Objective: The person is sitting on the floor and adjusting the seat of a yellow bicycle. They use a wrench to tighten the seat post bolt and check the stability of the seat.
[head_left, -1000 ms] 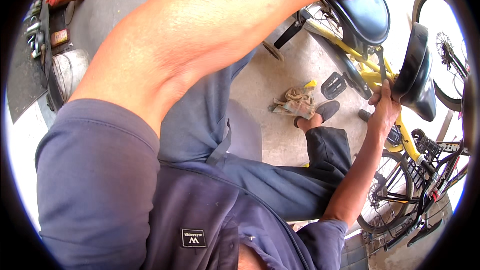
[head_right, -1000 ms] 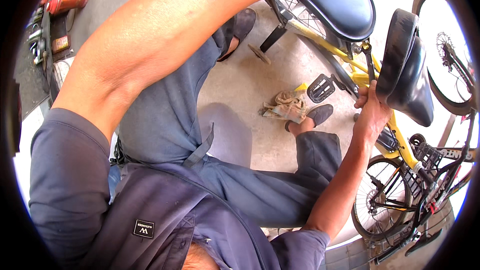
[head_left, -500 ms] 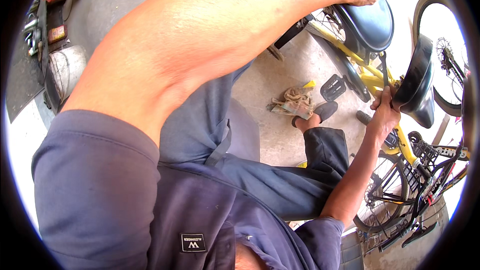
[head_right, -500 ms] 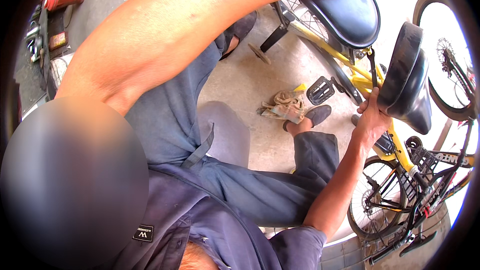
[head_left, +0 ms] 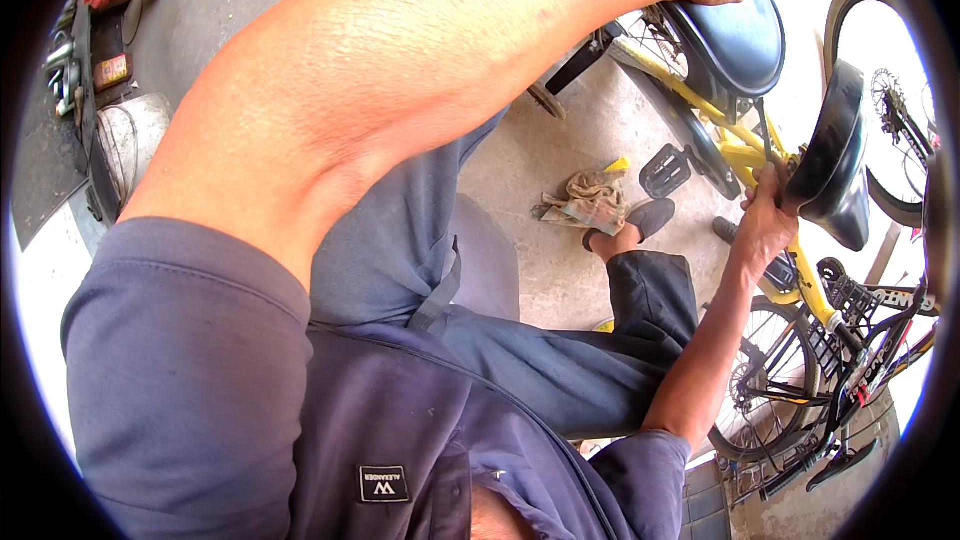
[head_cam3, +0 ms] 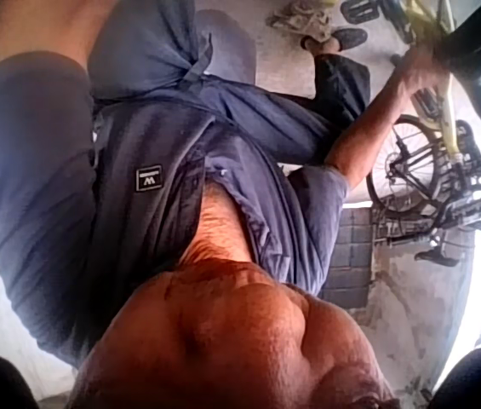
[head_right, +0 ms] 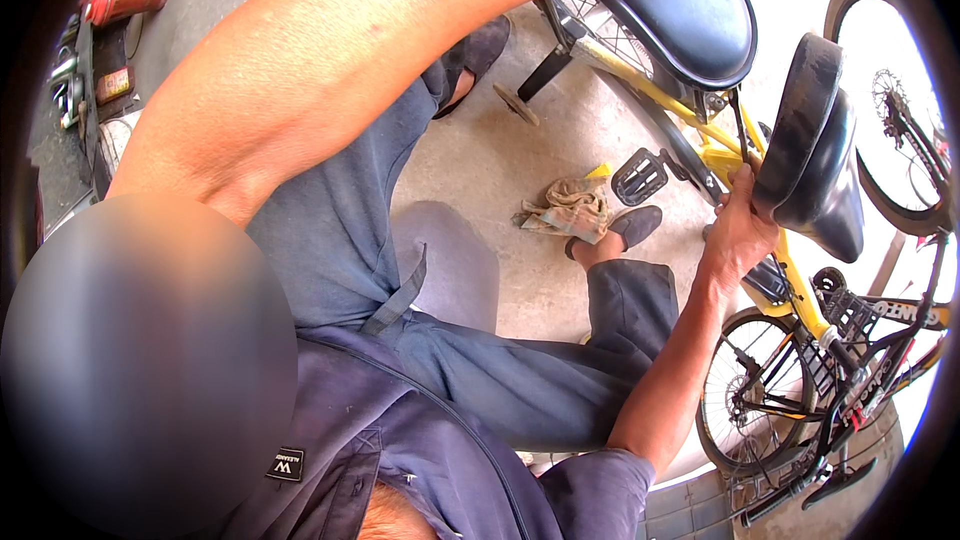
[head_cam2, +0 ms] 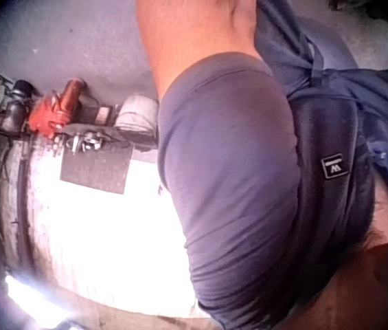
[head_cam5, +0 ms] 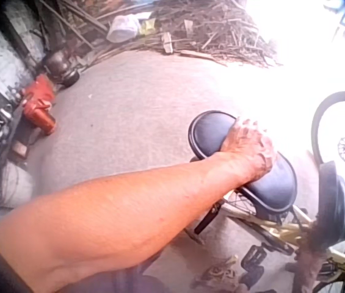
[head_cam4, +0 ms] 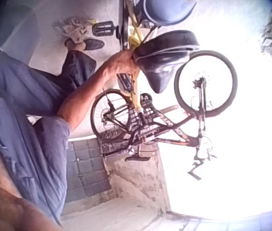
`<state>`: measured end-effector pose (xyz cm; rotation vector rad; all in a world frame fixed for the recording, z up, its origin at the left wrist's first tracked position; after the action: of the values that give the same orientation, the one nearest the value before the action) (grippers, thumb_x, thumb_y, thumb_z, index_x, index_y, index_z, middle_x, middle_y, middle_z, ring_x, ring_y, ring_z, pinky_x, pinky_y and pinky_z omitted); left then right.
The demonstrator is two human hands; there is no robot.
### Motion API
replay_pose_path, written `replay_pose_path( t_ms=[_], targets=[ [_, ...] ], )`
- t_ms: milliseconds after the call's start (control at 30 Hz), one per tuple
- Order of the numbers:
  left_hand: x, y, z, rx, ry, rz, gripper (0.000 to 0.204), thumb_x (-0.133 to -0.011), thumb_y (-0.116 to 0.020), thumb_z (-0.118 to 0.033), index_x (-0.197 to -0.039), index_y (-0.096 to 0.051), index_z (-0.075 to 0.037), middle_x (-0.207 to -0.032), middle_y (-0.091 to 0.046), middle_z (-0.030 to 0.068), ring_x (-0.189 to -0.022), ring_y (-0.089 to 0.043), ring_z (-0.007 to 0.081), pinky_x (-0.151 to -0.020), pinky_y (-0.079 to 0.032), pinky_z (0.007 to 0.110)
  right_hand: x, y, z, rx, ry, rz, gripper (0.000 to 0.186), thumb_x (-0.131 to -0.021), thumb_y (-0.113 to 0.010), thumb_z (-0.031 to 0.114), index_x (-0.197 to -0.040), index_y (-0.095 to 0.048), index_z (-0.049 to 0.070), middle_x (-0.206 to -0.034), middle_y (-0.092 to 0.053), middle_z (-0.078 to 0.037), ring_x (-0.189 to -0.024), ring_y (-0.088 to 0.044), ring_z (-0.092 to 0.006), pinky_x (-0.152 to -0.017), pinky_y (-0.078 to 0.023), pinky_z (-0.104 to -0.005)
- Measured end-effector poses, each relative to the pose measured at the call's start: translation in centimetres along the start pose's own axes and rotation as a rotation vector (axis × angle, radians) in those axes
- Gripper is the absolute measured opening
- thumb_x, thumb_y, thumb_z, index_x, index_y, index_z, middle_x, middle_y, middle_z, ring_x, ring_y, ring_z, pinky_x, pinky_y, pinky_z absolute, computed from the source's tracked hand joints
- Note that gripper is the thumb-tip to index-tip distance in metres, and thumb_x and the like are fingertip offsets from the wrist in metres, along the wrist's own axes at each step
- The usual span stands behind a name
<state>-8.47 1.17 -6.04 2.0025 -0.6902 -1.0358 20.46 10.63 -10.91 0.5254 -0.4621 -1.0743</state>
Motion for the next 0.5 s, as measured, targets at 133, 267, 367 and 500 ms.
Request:
replay_pose_path(
  t_ms=[133, 267, 367, 500],
  targets=[
    [-0.1, -0.5, -0.6, 0.0, -0.041, 0.051, 0.032, -0.083, -0.047, -0.027, -0.093, -0.068, -0.006, -0.102, -0.064, 0.0165, -0.103, -0.056, 0.029, -0.093, -0.04, 0.041, -0.5, 1.1, -0.7, 0.1, 0.108, -0.081, 0.027, -0.09, -0.061, 0.016, -0.11, -0.063, -0.001, -0.078, -0.061, -0.003, -0.057, -0.045, -0.0046, -0.051, -0.037, -0.02],
    [0.2, 0.0, -0.3, 0.022, -0.057, 0.055, 0.031, -0.082, -0.047, -0.027, -0.091, -0.069, -0.007, -0.101, -0.064, 0.0156, -0.101, -0.057, 0.0284, -0.092, -0.04, 0.041, 0.3, 0.8, 0.7, 0.107, -0.056, -0.054, 0.021, -0.09, -0.061, 0.017, -0.098, -0.064, -0.002, -0.069, -0.057, -0.002, -0.054, -0.044, -0.0052, -0.05, -0.035, -0.021],
    [-0.1, 0.1, -0.2, 0.012, -0.062, 0.066, 0.03, -0.081, -0.048, -0.027, -0.091, -0.069, -0.007, -0.101, -0.065, 0.015, -0.101, -0.057, 0.0281, -0.093, -0.04, 0.04, 0.6, 1.1, 1.0, -0.006, -0.074, -0.037, 0.021, -0.089, -0.062, 0.018, -0.08, -0.06, 0.0, -0.058, -0.049, -0.001, -0.051, -0.041, -0.0061, -0.049, -0.03, -0.0216],
    [-0.3, -0.5, -0.1, 0.033, -0.011, 0.073, 0.031, -0.082, -0.047, -0.027, -0.092, -0.069, -0.006, -0.103, -0.064, 0.0155, -0.104, -0.057, 0.0281, -0.094, -0.04, 0.039, 0.9, 1.7, 0.8, -0.054, -0.156, -0.022, 0.021, -0.087, -0.063, 0.019, -0.077, -0.057, 0.001, -0.057, -0.047, -0.001, -0.049, -0.04, -0.0066, -0.048, -0.029, -0.0219]
  ],
)
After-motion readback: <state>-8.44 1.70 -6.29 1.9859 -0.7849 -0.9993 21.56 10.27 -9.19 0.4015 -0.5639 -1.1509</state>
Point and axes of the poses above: each hand's wrist, its own x-axis away from the middle knuckle, its own y-axis out of the back of the hand, z = x × y, the point moved 9 cm from there along -x, towards the middle knuckle
